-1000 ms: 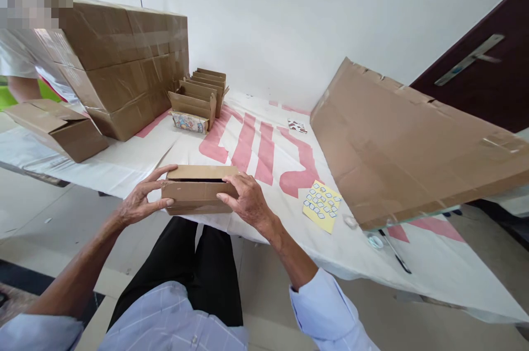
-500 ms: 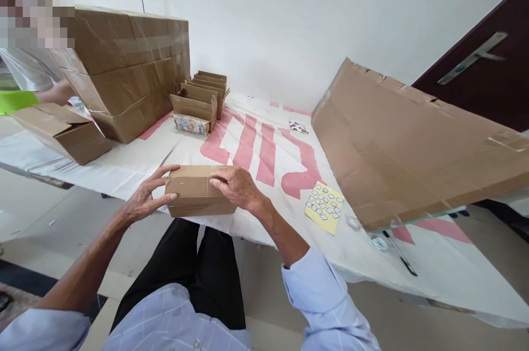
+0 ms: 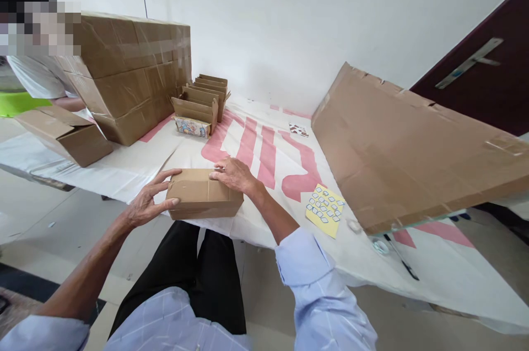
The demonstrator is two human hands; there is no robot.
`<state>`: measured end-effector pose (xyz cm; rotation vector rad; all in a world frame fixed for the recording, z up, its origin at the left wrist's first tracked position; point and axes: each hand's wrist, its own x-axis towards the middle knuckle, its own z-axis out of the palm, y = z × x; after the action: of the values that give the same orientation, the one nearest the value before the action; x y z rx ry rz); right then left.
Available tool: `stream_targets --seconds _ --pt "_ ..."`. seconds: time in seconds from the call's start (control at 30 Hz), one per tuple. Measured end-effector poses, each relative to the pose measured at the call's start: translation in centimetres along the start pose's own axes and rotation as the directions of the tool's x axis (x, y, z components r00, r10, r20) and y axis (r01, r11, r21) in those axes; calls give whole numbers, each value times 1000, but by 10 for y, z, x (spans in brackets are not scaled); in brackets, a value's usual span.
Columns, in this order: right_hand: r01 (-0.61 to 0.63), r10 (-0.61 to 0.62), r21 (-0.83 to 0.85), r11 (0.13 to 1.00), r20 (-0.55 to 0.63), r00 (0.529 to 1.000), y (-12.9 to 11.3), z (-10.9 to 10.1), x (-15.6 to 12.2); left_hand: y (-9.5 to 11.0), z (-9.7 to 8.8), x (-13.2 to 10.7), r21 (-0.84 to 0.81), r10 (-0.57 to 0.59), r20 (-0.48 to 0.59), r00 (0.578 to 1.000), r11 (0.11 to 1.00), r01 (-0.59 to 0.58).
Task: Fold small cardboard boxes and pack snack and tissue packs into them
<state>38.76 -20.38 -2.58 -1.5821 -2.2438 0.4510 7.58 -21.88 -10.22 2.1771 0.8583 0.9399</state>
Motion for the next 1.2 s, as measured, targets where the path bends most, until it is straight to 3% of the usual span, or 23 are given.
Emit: stream_targets --seconds 0.07,0.2,0.4,0.57,0.7,0.93,1.1,1.2 --pt "-55 52 84 995 39 998 2 2 5 1 1 -2 12 14 3 1000 1000 -14" --pt "-96 96 258 962 11 995 10 10 9 2 3 -4 23 30 8 1000 999 -30" --pt "-109 127 258 960 -54 990 16 13 6 2 5 -5 8 19 9 1000 1000 -20" --pt "70 -31 224 972 -172 985 9 3 -10 0 3 -2 -23 -7 8 1000 1000 7" --pt "222 -204 168 960 -120 972 0 -4 -28 0 2 2 -21 -15 -4 1000 1000 14" --pt "286 -267 158 945 -133 955 -12 0 -43 -2 0 7 -30 -23 -11 1000 999 23" --pt "179 -152 162 970 -165 974 -1 -5 -35 -4 -1 7 10 2 9 1000 1000 -3" --pt "54 -37 173 983 -100 994 10 -7 -19 -4 0 4 51 29 15 999 998 -30"
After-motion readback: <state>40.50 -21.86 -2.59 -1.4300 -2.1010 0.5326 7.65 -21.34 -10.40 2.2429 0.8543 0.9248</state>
